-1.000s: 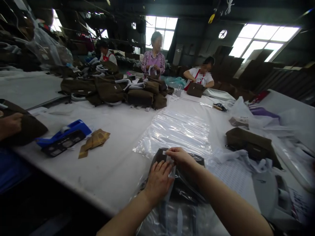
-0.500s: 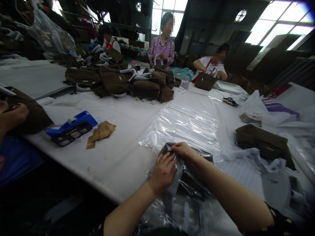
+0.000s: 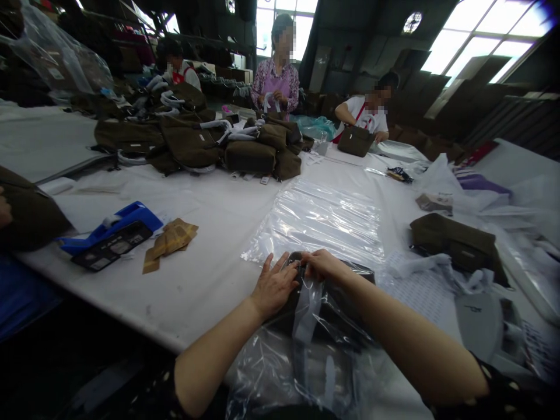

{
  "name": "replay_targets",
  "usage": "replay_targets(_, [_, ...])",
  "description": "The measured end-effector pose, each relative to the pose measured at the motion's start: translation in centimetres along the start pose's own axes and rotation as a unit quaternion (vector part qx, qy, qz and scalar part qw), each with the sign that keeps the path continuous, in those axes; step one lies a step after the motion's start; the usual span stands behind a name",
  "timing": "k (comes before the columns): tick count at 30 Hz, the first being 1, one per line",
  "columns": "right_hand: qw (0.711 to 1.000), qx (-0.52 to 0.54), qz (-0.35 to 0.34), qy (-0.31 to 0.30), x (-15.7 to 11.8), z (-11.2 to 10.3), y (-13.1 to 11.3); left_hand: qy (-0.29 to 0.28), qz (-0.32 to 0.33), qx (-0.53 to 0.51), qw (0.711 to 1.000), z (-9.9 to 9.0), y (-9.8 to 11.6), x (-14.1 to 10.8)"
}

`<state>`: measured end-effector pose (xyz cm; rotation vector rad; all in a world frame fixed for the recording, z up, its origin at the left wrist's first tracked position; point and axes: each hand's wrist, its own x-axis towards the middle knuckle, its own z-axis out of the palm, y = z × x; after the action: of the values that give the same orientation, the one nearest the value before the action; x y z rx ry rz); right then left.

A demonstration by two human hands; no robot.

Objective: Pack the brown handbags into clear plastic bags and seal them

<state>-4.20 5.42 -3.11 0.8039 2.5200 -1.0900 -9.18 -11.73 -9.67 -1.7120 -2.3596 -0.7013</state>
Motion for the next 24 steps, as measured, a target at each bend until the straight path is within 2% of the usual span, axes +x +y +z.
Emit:
replay_targets(3, [0.995, -0.066, -0.044, 0.064, -1.4, -0.2, -0.2, -0.003, 0.007, 0.014, 1.0, 0.2, -0.2, 0.0])
replay_targets(5, [0.981, -0.131, -0.106, 0.101, -2.4, 0.1, -0.4, -0.003, 0.006, 0.008, 1.0, 0.3, -0.1, 0.1])
replay_targets(6, [0.965, -0.184, -0.149, 0.112, -2.8, 0.4, -0.3, -0.002, 0.003, 0.0, 1.0, 0.2, 0.0, 0.2])
replay_targets(8, [0.916, -0.303, -0.232, 0.126, -3.2, 0.7, -0.1, 0.002, -0.007, -0.025, 1.0, 0.0, 0.0, 0.2])
replay_targets(10, [0.871, -0.372, -0.28, 0.157, -3.4, 0.5, 0.5, 0.011, -0.029, -0.064, 0.997, -0.5, -0.2, -0.5])
replay_targets(12, [0.866, -0.345, -0.294, 0.211, -3.6, -0.2, 1.3, 0.034, -0.103, -0.128, 0.986, -1.3, -0.6, -2.5])
replay_targets(13, [0.867, -0.316, -0.302, 0.238, -3.8, -0.6, 1.7, 0.041, -0.167, -0.172, 0.97, -1.7, -0.8, -4.0])
replay_targets(15, [0.871, -0.265, -0.332, 0.248, -4.4, -1.1, 2.0, 0.018, -0.325, -0.272, 0.905, -2.5, -0.9, -7.8])
replay_targets(17, [0.873, -0.252, -0.384, 0.165, -4.8, -0.3, 1.5, -0.05, -0.451, -0.363, 0.814, -3.1, -0.4, -11.9])
replay_targets(19, [0.852, -0.267, -0.45, 0.025, -4.8, 1.9, 0.1, -0.12, -0.496, -0.443, 0.737, -3.3, 0.7, -15.3])
replay_targets(20, [0.83, -0.277, -0.483, -0.042, -4.6, 3.5, -0.8, -0.14, -0.497, -0.476, 0.712, -3.2, 1.3, -16.5])
replay_targets(22, [0.773, -0.297, -0.541, -0.15, -3.7, 7.1, -2.7, -0.148, -0.488, -0.517, 0.687, -3.0, 2.6, -18.0])
replay_targets(24, [0.718, -0.327, -0.564, -0.241, -2.3, 10.6, -4.5, -0.125, -0.484, -0.524, 0.69, -2.7, 3.5, -18.6])
